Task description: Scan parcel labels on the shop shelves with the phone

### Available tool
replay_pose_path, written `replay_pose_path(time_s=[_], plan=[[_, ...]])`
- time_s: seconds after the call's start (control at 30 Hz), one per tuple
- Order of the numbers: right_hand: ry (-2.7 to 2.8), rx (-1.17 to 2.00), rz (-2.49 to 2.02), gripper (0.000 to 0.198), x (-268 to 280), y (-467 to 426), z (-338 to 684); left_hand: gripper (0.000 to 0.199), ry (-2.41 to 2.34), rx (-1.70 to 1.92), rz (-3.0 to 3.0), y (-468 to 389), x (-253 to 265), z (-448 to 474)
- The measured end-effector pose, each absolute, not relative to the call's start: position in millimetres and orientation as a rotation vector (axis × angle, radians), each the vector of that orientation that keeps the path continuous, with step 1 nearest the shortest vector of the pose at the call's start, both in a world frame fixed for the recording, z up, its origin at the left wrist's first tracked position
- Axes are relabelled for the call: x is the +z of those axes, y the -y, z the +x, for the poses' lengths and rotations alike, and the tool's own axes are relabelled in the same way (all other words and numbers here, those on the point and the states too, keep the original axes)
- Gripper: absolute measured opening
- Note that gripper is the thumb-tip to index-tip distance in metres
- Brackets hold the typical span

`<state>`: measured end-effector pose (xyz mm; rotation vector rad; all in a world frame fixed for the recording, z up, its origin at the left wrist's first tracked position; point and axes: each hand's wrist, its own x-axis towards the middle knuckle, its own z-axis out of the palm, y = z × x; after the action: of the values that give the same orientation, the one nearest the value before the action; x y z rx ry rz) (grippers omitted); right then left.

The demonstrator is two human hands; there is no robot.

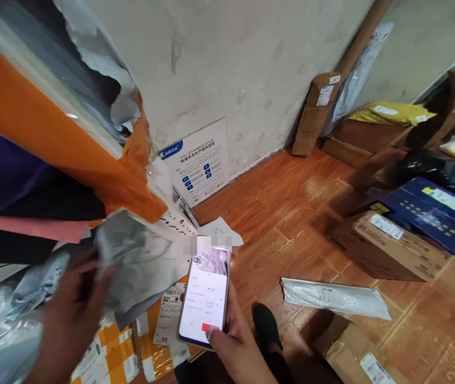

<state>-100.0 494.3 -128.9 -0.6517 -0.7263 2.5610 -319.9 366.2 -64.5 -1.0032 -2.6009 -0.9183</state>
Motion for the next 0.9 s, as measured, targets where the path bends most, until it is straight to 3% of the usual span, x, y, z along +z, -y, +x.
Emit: replay_pose_path(time_s=[0.1,0.2,0.33,0.43,0.57,0.67,0.73,0.9], plan=[[0.697,2.548,-0.795,0.085,-120.2,-496.7,-85.8,0.038,2.554,-0.608,-1.524,-390.0,-69.5,-296.6],[0.603,2.558,-0.903,0.097,-104.4,-500.3,-67.4,0.05,2.48,-0.474,-1.443,-380.2,-73.7,-273.7],[0.552,2.646,-0.914,0.079,-77.2,-504.0,-38.9,0.04,2.464,-0.678,-1.54,-331.6,-66.1,-217.0],[0.571,2.639,-0.964,0.069,-54.8,-499.4,-24.3,0.031,2.817,-1.091,-1.626,-301.8,-55.8,-171.9],[0.703,2.626,-0.956,0.07,-22.7,-483.5,-24.9,0.045,3.242,-2.028,-0.95,-303.0,-39.8,-136.0],[0.884,2.596,-0.911,0.064,-0.8,-470.4,-35.7,0.071,3.016,-2.915,-0.233,-326.6,-18.3,-123.5],[0.989,2.549,-0.878,0.061,9.4,-463.7,-43.8,0.084,2.88,-3.317,0.095,-341.2,1.7,-119.8],[1.163,2.407,-0.837,0.055,21.4,-454.6,-61.7,0.095,2.513,-3.621,0.022,-347.4,44.1,-123.8]])
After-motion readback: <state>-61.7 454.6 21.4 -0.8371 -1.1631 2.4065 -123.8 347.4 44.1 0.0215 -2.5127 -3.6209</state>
